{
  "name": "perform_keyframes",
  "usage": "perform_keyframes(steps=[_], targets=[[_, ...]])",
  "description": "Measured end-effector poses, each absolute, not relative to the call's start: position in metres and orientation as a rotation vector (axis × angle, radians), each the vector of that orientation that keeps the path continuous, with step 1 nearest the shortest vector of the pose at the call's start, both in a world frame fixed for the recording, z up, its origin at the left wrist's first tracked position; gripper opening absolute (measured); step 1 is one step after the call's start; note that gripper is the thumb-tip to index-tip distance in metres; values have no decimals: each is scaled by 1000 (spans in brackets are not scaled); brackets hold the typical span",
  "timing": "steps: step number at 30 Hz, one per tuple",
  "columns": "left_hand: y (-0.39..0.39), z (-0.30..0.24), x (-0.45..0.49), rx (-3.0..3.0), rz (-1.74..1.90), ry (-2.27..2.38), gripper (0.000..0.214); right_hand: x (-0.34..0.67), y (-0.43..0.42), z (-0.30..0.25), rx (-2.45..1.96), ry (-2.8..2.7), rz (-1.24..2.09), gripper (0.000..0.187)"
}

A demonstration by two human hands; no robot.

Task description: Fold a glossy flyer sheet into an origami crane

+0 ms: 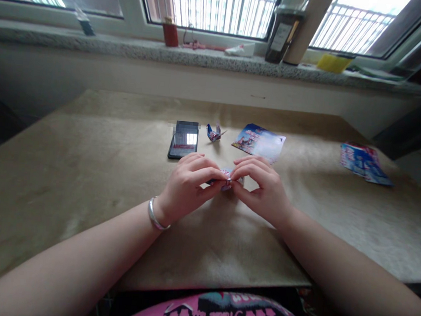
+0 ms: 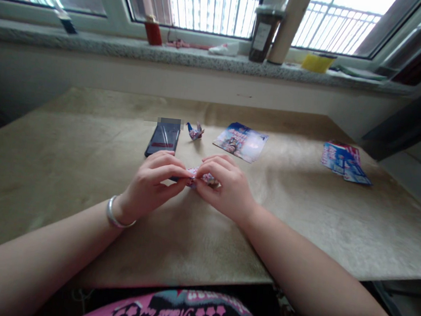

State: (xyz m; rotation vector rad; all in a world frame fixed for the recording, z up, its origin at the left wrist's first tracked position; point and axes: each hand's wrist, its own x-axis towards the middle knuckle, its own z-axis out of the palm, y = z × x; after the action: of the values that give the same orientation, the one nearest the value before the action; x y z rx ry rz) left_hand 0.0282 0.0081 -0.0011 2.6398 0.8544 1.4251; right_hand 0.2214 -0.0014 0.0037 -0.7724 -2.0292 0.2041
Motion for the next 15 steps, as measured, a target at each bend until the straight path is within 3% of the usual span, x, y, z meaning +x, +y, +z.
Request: perform_keyframes(steps=[15], targets=[[7, 2, 28, 2783, 1330, 883, 5, 221, -2, 2, -771, -2064, 186, 7]])
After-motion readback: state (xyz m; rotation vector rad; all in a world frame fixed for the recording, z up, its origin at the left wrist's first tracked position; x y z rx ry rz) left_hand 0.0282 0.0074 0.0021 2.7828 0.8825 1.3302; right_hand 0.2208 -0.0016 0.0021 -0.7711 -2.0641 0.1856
